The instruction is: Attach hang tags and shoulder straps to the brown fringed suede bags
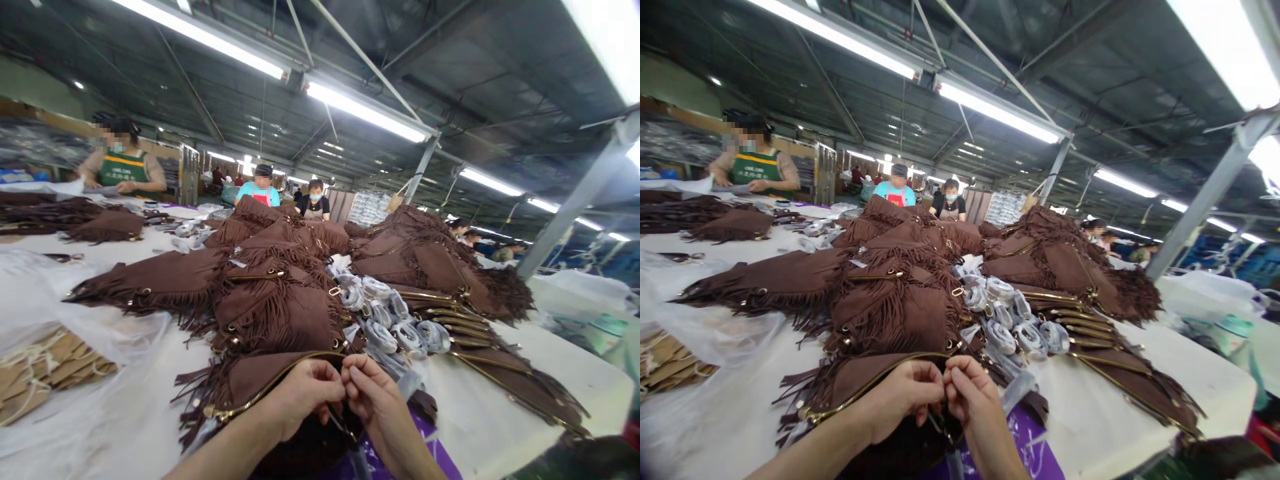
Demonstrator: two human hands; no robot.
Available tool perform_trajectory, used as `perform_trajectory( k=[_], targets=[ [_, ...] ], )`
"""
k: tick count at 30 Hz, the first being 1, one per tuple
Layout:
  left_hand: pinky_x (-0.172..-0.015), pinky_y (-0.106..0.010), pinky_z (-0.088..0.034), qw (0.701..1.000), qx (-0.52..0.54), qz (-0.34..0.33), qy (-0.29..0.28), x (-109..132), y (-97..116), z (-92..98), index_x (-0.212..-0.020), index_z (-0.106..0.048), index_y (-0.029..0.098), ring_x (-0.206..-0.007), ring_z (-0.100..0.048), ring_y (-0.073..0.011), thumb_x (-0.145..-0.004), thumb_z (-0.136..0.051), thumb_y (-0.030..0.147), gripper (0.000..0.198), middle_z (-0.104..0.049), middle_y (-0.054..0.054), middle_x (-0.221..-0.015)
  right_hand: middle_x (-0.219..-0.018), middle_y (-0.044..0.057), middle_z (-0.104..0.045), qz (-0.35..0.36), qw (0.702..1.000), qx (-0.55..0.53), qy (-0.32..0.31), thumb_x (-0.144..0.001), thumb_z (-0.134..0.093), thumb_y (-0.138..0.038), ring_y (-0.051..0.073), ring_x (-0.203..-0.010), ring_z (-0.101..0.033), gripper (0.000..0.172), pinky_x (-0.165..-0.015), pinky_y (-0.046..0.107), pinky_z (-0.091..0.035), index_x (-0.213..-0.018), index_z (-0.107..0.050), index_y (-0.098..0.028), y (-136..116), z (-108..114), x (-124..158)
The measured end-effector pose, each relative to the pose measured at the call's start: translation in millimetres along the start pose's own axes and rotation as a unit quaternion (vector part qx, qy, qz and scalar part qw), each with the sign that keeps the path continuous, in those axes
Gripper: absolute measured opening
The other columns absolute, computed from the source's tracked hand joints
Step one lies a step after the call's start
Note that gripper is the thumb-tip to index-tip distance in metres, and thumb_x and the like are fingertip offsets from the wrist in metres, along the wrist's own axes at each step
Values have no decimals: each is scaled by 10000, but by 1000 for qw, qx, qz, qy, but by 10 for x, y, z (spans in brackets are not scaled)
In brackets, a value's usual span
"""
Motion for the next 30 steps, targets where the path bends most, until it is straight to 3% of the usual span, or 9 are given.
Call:
perform_trajectory(
  k=[6,9,11,14,17,22,26,30],
  targets=[
    [-423,-211,-347,996,-92,-4,-1,-55,-191,-41,-708,-619,125,-501,-447,-94,-523,-636,226,212,-568,22,-608,-675,-11,-602,20,1000,-10,19,-651,-900,-401,69,-524,-424,331,-437,129,-324,-816,-713,-183,32,-77,-35],
    [-400,-214,-320,994,-109,14,22,-66,-254,-53,-652,-595,141,-459,-436,-94,-542,-611,271,171,-521,39,-537,-655,-24,-602,27,999,-10,15,-659,-901,-401,53,-498,-408,326,-435,118,-332,-808,-716,-178,37,-107,-40],
    [-394,-211,-309,995,-96,17,37,-64,-265,-54,-622,-551,164,-448,-432,-94,-552,-607,317,177,-491,52,-508,-682,-14,-637,24,999,-29,4,-683,-893,-401,58,-515,-470,313,-453,118,-367,-820,-723,-178,32,-90,-35],
    [-424,-213,-336,997,-67,12,20,-42,-237,-52,-589,-496,182,-450,-432,-90,-543,-626,329,201,-492,53,-487,-937,83,-735,-1,996,-93,4,-700,-877,-449,196,-847,-667,346,-649,227,-531,-883,-742,-187,25,19,-4],
    [-458,-222,-365,999,-49,9,-9,-8,-186,-48,-585,-516,170,-460,-444,-92,-534,-626,289,170,-533,31,-496,-1100,139,-722,-9,994,-110,24,-697,-858,-513,306,-1062,-642,414,-773,358,-559,-945,-755,-197,50,185,60],
    [-441,-218,-348,998,-57,15,-6,18,-163,-77,-574,-503,177,-430,-410,-81,-534,-639,315,197,-494,55,-466,-1053,118,-737,28,999,30,14,-736,-838,-485,279,-1000,-655,363,-797,332,-534,-975,-771,-220,155,302,154],
    [-410,-212,-331,995,-95,16,-2,21,-188,-134,-549,-495,181,-403,-392,-75,-542,-644,339,217,-469,64,-440,-968,92,-751,49,988,141,45,-687,-824,-581,240,-798,-660,430,-749,323,-515,-936,-790,-233,138,244,152],
    [-390,-207,-334,993,-117,19,-13,31,-203,-165,-549,-506,180,-376,-383,-74,-562,-636,340,206,-467,67,-420,-811,49,-722,76,973,217,28,-740,-777,-571,236,-781,-620,358,-725,301,-486,-843,-787,-228,60,179,144]
  ],
)
Point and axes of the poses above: each hand's wrist, its own x-axis away from the middle knuckle, its own z-axis out of the back of the hand, y = z × x, the point moved 2 cm from there along -x, towards the middle knuckle
